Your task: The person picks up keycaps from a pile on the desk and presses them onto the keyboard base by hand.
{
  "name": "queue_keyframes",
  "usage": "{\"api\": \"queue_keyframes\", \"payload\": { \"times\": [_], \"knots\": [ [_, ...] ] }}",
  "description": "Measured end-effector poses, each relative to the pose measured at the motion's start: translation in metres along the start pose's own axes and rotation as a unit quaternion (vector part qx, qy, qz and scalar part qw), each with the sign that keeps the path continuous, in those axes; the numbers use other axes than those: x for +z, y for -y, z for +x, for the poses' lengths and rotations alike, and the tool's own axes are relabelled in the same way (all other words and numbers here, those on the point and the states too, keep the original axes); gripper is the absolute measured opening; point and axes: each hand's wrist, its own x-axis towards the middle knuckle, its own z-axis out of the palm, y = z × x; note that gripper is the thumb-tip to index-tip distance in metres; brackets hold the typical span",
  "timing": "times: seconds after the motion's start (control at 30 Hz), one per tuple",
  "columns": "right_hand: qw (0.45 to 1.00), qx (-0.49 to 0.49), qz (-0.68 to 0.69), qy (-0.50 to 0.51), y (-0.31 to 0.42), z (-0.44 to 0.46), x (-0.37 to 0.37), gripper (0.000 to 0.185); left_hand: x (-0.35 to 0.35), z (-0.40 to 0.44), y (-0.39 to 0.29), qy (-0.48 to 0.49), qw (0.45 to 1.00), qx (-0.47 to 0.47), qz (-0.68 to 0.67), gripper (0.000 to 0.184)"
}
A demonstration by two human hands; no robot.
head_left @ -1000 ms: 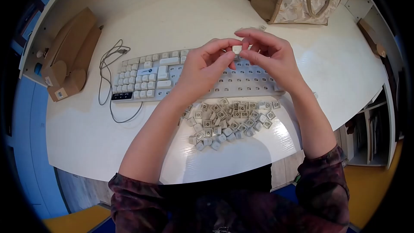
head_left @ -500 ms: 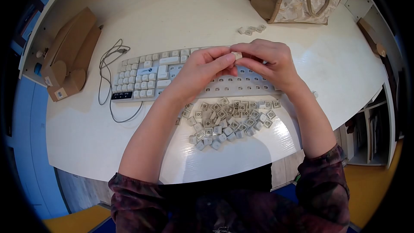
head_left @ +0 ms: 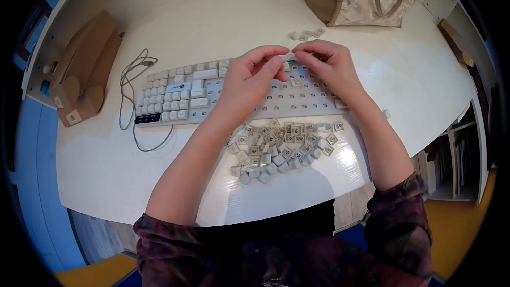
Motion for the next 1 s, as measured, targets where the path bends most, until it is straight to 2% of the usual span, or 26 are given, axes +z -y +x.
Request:
{"api": "queue_keyframes", "payload": {
  "times": [0.03,0.13,0.17,0.27,0.37,0.47,0.57,0.77,0.87,0.97,1.0],
  "knots": [
    [0.999,0.000,-0.014,-0.030,-0.001,0.002,-0.003,0.019,-0.001,0.001,0.005,-0.013,0.999,0.012,0.040,0.023],
    [0.999,0.000,-0.037,0.027,0.000,0.006,-0.016,0.020,-0.002,-0.002,0.008,-0.011,0.978,0.091,0.190,0.021],
    [0.993,0.041,-0.083,0.076,0.005,0.004,-0.020,0.019,-0.001,-0.003,0.008,-0.003,0.962,0.124,0.244,0.020],
    [0.976,0.007,-0.161,0.145,0.016,-0.001,-0.019,0.014,-0.001,-0.003,0.015,-0.008,0.957,0.121,0.263,0.022],
    [0.957,-0.095,-0.235,0.143,0.006,-0.004,-0.014,0.015,-0.001,-0.004,0.015,0.001,0.957,0.105,0.270,0.022],
    [0.952,-0.105,-0.239,0.159,0.004,-0.002,-0.016,0.023,-0.001,-0.004,0.015,0.005,0.956,0.105,0.273,0.023],
    [0.980,0.083,-0.033,0.180,0.024,-0.005,-0.014,0.028,0.003,-0.005,0.010,-0.014,0.966,0.106,0.237,0.023],
    [0.947,0.123,0.164,0.245,0.020,-0.003,-0.019,0.034,0.002,-0.001,0.011,-0.024,0.967,0.174,0.187,0.021],
    [0.936,0.151,0.206,0.243,0.018,-0.004,-0.013,0.034,0.000,0.000,0.014,-0.030,0.970,0.177,0.163,0.019],
    [0.945,0.134,0.181,0.239,0.020,-0.004,-0.012,0.033,0.001,-0.001,0.011,-0.033,0.997,0.047,0.053,0.017],
    [0.959,0.111,0.165,0.201,0.021,-0.005,-0.010,0.030,0.002,-0.001,0.006,-0.043,0.998,0.021,0.042,0.017]
  ]
}}
